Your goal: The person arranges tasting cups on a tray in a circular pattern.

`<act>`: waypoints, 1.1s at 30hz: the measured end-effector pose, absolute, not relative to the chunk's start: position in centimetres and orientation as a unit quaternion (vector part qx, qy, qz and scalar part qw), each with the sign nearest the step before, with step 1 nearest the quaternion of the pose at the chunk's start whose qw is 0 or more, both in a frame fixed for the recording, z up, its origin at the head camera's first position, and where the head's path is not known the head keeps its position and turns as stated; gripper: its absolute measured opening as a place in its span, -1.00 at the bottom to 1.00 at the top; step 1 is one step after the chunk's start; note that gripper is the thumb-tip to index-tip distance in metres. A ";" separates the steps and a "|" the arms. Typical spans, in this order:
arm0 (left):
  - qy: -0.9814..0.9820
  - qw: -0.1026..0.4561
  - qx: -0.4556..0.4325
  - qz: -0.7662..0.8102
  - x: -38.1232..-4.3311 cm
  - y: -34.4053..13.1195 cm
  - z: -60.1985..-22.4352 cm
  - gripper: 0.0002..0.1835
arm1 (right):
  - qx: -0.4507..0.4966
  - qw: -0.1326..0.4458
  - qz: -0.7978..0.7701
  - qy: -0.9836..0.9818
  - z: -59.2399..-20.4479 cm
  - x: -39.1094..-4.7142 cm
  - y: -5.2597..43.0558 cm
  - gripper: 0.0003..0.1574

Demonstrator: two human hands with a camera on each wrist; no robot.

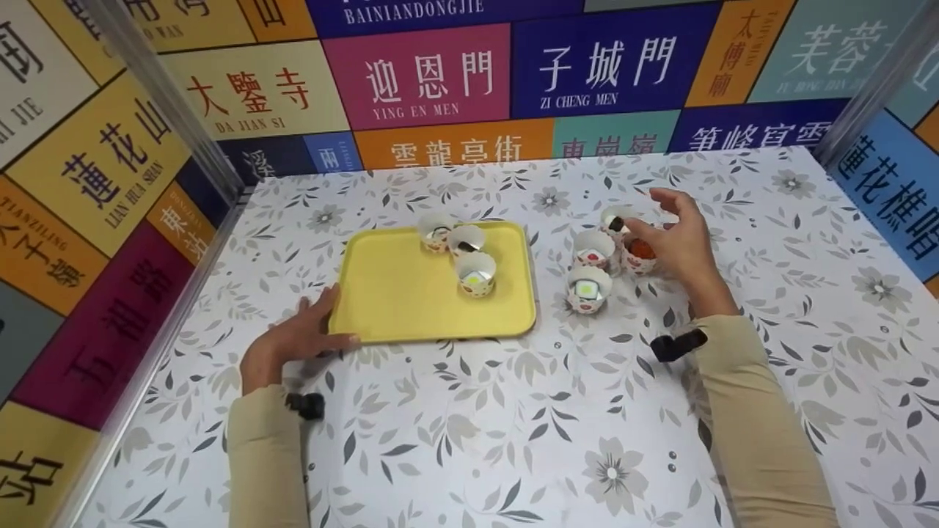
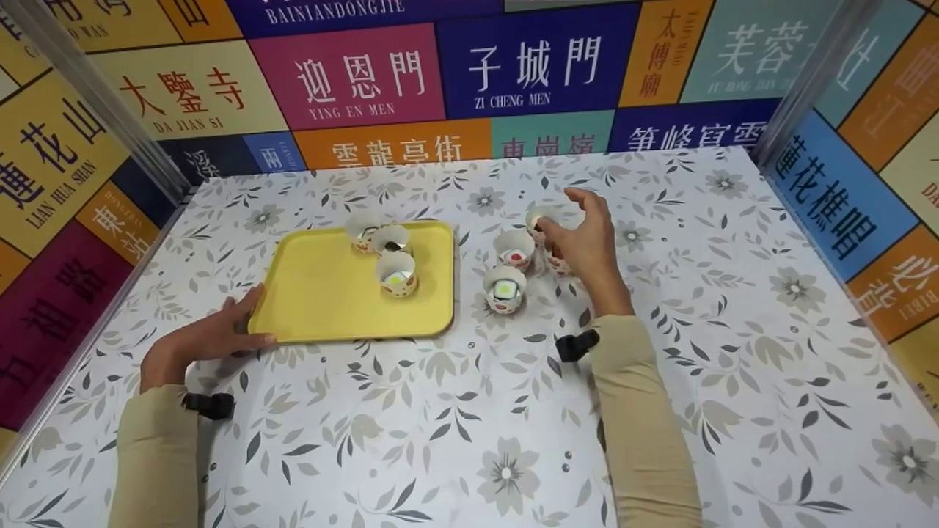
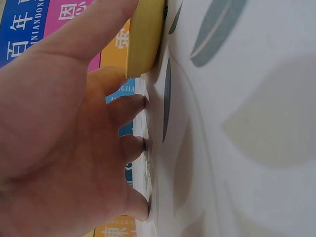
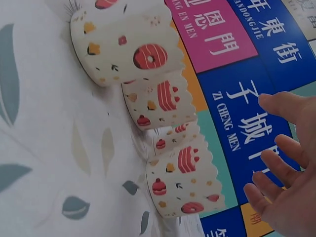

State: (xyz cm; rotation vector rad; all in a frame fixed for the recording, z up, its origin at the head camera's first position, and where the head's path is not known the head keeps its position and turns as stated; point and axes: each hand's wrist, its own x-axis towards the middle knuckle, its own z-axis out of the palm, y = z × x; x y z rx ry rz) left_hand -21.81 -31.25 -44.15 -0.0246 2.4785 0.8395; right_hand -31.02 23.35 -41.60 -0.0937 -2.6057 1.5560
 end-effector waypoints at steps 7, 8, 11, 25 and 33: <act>0.914 0.263 -0.019 0.308 -21.8 -31.3 -44.2 0.28 | -0.037 0.025 0.495 -0.868 -42.3 -31.2 24.1 0.13; 0.914 0.263 -0.017 0.307 -21.8 -31.3 -44.2 0.27 | -0.037 0.021 0.490 -0.871 -42.4 -31.2 24.2 0.15; 0.915 0.262 -0.013 0.307 -21.8 -31.2 -44.2 0.27 | -0.029 0.005 0.470 -0.882 -42.6 -31.2 24.7 0.22; 0.915 0.253 0.006 0.313 -21.9 -31.3 -44.1 0.26 | 0.020 -0.103 0.418 -0.902 -42.7 -31.6 25.8 0.39; 0.912 0.260 -0.011 0.318 -21.9 -31.3 -44.3 0.25 | 0.016 -0.111 0.384 -0.917 -43.1 -32.0 25.4 0.38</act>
